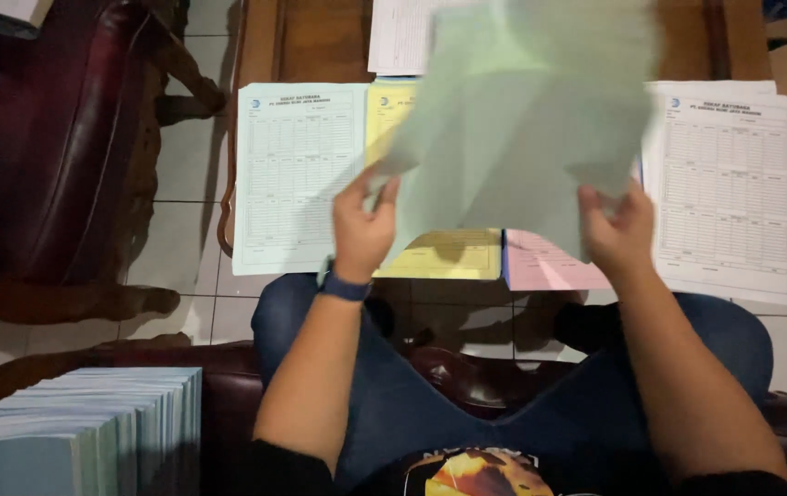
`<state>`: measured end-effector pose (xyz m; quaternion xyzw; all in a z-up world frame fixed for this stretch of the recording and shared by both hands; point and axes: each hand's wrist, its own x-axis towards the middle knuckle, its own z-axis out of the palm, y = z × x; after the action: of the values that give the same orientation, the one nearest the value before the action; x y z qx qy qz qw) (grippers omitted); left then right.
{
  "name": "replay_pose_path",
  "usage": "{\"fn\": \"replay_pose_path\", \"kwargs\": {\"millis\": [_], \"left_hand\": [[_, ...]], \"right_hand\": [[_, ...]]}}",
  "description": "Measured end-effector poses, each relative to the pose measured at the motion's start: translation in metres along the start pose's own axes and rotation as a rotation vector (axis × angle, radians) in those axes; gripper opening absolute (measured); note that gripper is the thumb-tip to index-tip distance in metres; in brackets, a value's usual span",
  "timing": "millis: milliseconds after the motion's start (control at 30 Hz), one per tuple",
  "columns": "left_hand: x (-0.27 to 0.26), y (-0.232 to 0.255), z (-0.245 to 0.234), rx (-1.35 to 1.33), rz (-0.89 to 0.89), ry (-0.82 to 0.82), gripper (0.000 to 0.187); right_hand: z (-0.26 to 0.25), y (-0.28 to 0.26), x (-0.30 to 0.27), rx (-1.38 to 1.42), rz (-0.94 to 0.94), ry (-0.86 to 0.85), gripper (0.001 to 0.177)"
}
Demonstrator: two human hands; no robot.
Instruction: Sorting and organizing multi-colored paper forms into stacks on a table.
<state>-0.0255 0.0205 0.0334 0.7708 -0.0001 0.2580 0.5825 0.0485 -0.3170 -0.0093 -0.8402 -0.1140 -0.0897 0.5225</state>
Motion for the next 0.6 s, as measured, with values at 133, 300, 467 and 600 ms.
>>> {"fn": "replay_pose_path", "kwargs": {"millis": [133, 300, 467, 600], "left_hand": [[0.001, 0.026, -0.025, -0.109, -0.108, 0.026, 0.031], [0.007, 0.038, -0.029, 0.057, 0.149, -0.017, 0.049], [0.009, 0.021, -0.031, 0.159, 0.353, -0.044, 0.048], [0.009, 0.016, -0.034, 0.258, 0.426, -0.006, 0.044]], "right_hand": [[-0.019, -0.019, 0.000, 0.191, -0.008, 0.061, 0.046], [-0.025, -0.074, 0.004, 0.272, -0.188, -0.019, 0.053], [-0.025, -0.075, 0.002, 0.058, -0.397, 0.044, 0.072], [-0.026, -0.068, 0.005, -0.258, -0.623, 0.097, 0.048]]}}
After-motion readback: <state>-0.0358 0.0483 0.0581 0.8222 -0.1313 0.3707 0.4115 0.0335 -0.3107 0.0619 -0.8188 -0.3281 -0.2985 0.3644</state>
